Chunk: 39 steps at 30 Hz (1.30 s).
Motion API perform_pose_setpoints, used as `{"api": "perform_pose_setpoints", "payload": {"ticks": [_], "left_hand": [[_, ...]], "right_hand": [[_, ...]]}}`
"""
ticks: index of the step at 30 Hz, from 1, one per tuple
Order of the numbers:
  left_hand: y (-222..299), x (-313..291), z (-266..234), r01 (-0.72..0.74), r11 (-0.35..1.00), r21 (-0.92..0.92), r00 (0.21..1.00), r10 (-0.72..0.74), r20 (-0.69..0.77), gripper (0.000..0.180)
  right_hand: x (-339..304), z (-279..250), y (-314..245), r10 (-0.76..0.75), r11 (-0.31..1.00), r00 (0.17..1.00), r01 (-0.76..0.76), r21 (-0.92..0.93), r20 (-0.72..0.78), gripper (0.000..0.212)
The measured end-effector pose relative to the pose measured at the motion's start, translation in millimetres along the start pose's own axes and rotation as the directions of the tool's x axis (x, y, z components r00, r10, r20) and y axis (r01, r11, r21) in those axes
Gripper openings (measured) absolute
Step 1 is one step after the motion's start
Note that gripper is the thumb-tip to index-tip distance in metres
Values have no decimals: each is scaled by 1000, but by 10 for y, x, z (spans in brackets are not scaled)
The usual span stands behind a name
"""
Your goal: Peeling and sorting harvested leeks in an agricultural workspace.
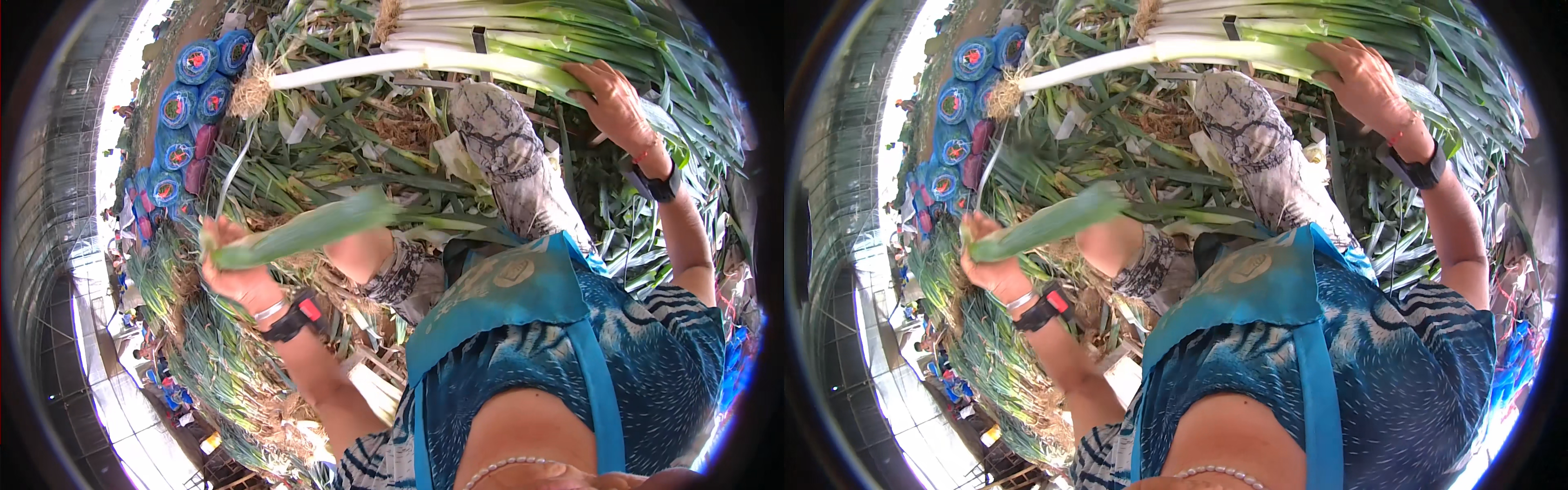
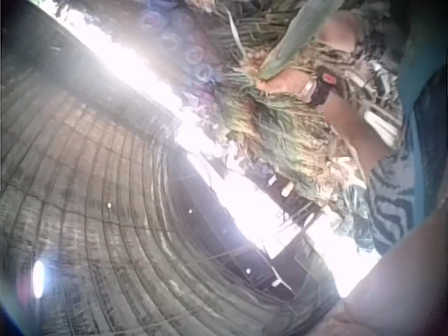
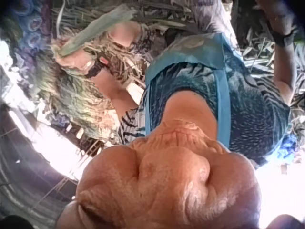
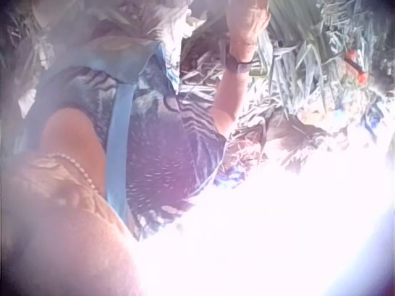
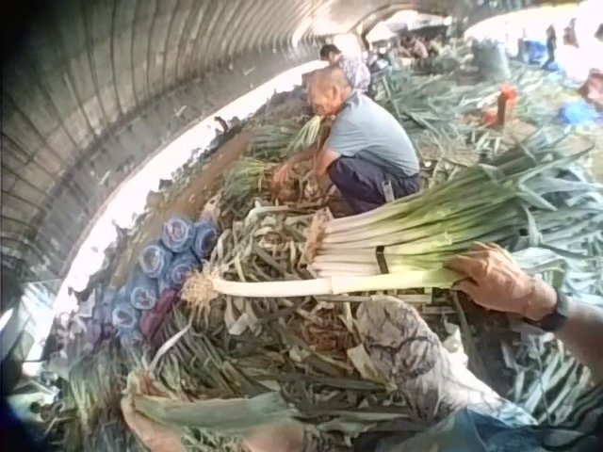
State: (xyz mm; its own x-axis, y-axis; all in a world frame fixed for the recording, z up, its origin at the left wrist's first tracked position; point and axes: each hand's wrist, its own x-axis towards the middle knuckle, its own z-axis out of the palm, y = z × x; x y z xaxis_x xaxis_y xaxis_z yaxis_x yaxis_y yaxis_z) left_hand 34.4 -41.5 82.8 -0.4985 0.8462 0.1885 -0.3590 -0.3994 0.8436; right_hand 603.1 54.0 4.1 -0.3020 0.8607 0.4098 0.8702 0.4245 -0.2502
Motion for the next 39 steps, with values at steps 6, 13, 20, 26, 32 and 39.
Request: {"api": "perform_pose_setpoints", "payload": {"ticks": [6,13,20,26,32,39], "left_hand": [[469,182,-1246,105,954,282,918,16,-397,40],[-213,-74,-409,-145,-126,981,987,-88,134,36],[-949,-276,2042,-816,389,428,469,14,883,30],[-1430,-555,2621,-665,587,462,392,-252,885,31],[-1286,-547,2572,-349,748,565,542,-331,772,27],[-1152,-423,2510,-436,741,511,683,-98,724,22]], "right_hand": [[-185,-36,169,175,982,979,-182,54,108,38],[-240,-177,88,95,995,995,-95,-16,13,37],[-52,-519,-204,-188,947,974,147,-284,-124,36],[232,-932,-568,-385,858,916,309,-410,-116,35],[528,-1366,-810,-544,756,838,463,-462,-50,24],[1009,-1259,-777,-702,708,625,565,-424,-341,25]]}}
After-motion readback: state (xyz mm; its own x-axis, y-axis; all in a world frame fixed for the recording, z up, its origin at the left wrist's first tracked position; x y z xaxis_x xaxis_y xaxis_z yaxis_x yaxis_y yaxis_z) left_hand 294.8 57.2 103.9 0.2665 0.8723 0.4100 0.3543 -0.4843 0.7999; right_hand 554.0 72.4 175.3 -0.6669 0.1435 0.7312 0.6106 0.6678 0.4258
